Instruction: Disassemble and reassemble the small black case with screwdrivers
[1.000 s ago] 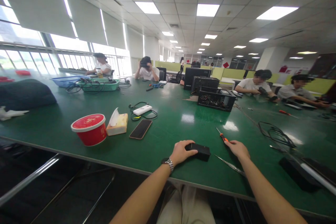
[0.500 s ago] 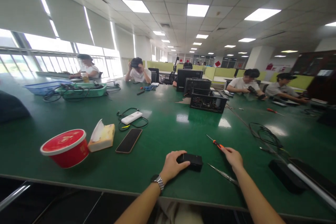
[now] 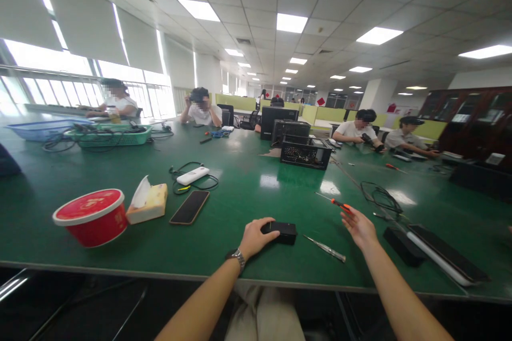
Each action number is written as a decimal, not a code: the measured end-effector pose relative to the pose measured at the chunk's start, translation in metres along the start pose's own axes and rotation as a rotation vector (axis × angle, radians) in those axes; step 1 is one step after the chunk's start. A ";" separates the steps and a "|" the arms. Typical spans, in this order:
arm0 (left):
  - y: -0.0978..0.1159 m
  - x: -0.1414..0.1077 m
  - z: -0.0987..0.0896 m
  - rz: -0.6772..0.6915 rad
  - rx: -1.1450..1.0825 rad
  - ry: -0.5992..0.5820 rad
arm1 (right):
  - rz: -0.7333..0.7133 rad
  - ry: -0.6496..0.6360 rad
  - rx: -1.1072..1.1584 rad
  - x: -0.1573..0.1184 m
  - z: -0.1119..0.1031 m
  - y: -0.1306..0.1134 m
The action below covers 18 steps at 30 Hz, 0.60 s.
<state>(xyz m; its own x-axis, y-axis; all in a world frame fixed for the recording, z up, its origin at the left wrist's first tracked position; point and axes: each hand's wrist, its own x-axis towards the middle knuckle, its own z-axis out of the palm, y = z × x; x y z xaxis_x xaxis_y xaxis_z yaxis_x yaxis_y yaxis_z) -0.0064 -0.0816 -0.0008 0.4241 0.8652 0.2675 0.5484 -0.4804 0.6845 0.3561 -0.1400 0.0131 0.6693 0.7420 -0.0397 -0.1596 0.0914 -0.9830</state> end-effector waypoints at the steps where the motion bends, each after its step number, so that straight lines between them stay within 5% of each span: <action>1: 0.000 0.000 0.001 0.000 0.000 0.005 | -0.016 0.010 0.044 -0.002 0.002 -0.007; 7: -0.002 -0.002 0.005 0.014 -0.017 0.029 | -0.141 -0.011 0.186 -0.026 0.036 -0.030; 18: -0.003 -0.002 0.005 0.044 -0.016 0.023 | -0.264 -0.141 0.100 -0.067 0.098 -0.028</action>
<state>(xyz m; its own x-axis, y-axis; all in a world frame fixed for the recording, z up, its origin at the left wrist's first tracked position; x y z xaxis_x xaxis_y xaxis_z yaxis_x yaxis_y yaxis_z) -0.0049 -0.0827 -0.0064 0.4306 0.8466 0.3128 0.5179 -0.5156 0.6826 0.2446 -0.1273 0.0610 0.5910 0.7680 0.2468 -0.0690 0.3529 -0.9331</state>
